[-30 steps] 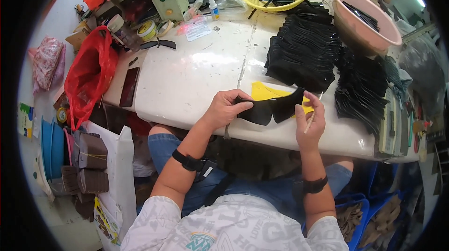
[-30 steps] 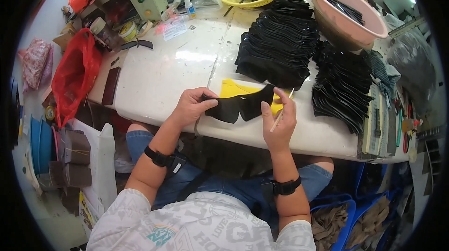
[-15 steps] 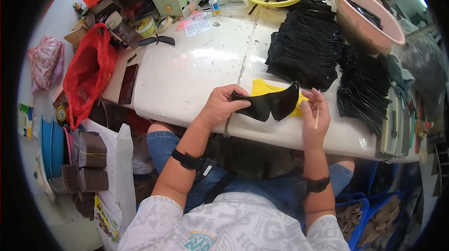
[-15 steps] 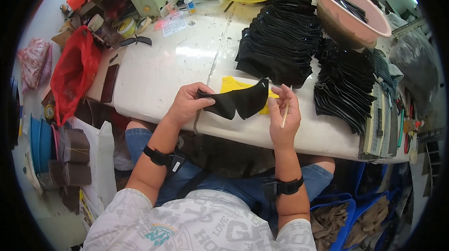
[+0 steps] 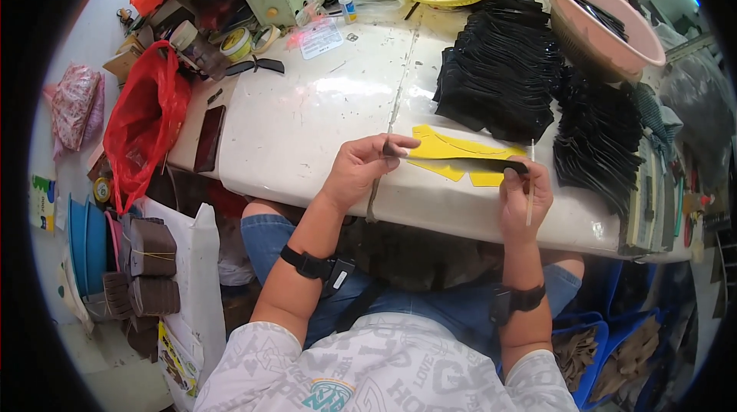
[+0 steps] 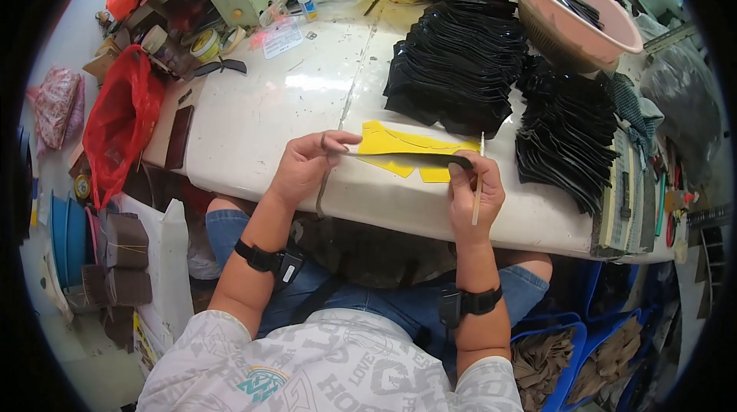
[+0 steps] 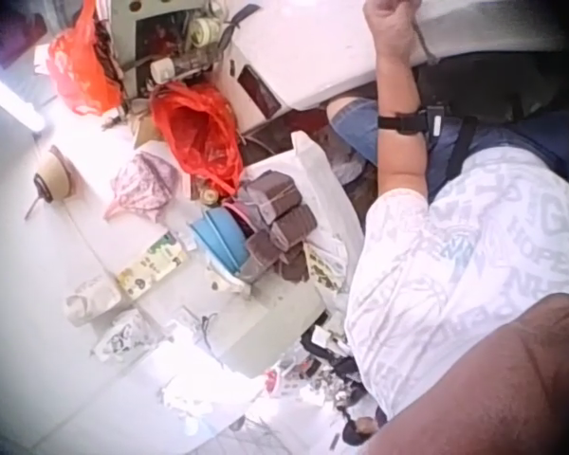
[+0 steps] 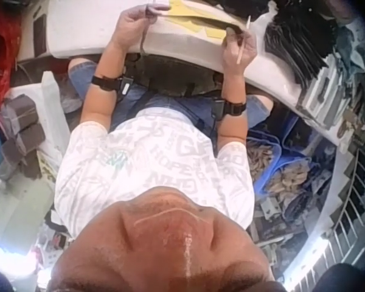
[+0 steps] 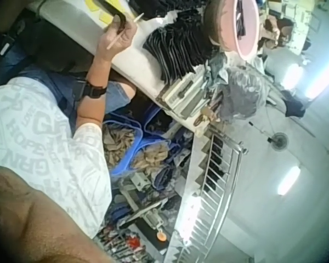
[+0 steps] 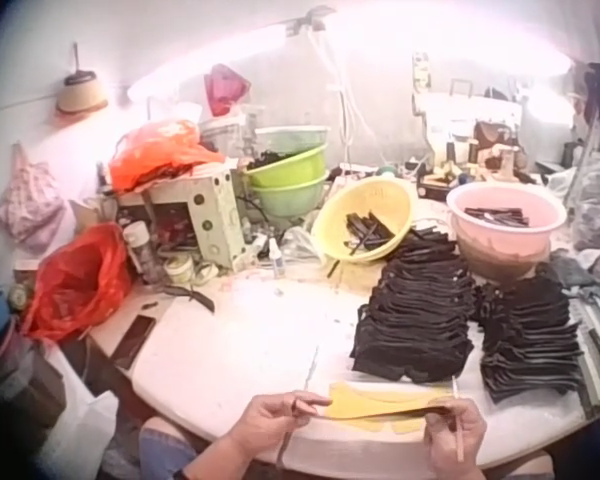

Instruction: Marking shoe templates and inspecting strap components in a footwear factory.

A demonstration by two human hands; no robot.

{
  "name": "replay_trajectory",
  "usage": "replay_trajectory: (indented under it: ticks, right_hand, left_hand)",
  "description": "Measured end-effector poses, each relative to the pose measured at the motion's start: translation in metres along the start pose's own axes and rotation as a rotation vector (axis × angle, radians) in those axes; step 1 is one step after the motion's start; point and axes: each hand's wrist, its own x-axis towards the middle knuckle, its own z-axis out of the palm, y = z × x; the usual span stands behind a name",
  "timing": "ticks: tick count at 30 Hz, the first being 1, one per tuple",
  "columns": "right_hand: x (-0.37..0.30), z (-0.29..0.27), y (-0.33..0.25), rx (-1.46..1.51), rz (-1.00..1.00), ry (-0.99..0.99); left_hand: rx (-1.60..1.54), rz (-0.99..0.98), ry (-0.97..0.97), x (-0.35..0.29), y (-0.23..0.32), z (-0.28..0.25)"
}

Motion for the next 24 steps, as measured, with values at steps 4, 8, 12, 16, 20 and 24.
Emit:
replay_trajectory:
  ticks: [4, 8, 12, 16, 20, 24]
  right_hand:
    - [-0.001, -0.003, -0.003, -0.096, -0.247, -0.139]
    - [0.003, -0.001, -0.018, 0.206, -0.101, -0.132]
    - [0.01, -0.001, -0.007, 0.307, 0.096, -0.013]
    - [0.006, 0.002, -0.002, 0.1, 0.155, 0.009]
    - [0.007, -0.004, 0.004, 0.135, 0.144, 0.08]
    - [0.007, -0.005, 0.004, 0.176, 0.137, 0.121]
  left_hand:
    - [-0.057, 0.184, 0.037, 0.003, -0.005, 0.001]
    - [-0.151, 0.123, 0.164, 0.005, -0.009, 0.001]
    - [-0.224, 0.02, 0.185, 0.001, -0.016, -0.009]
    - [-0.189, 0.023, 0.182, -0.001, -0.015, -0.005]
    - [-0.142, -0.032, 0.221, -0.001, -0.007, 0.003]
    - [-0.219, -0.102, 0.25, 0.002, 0.006, 0.01]
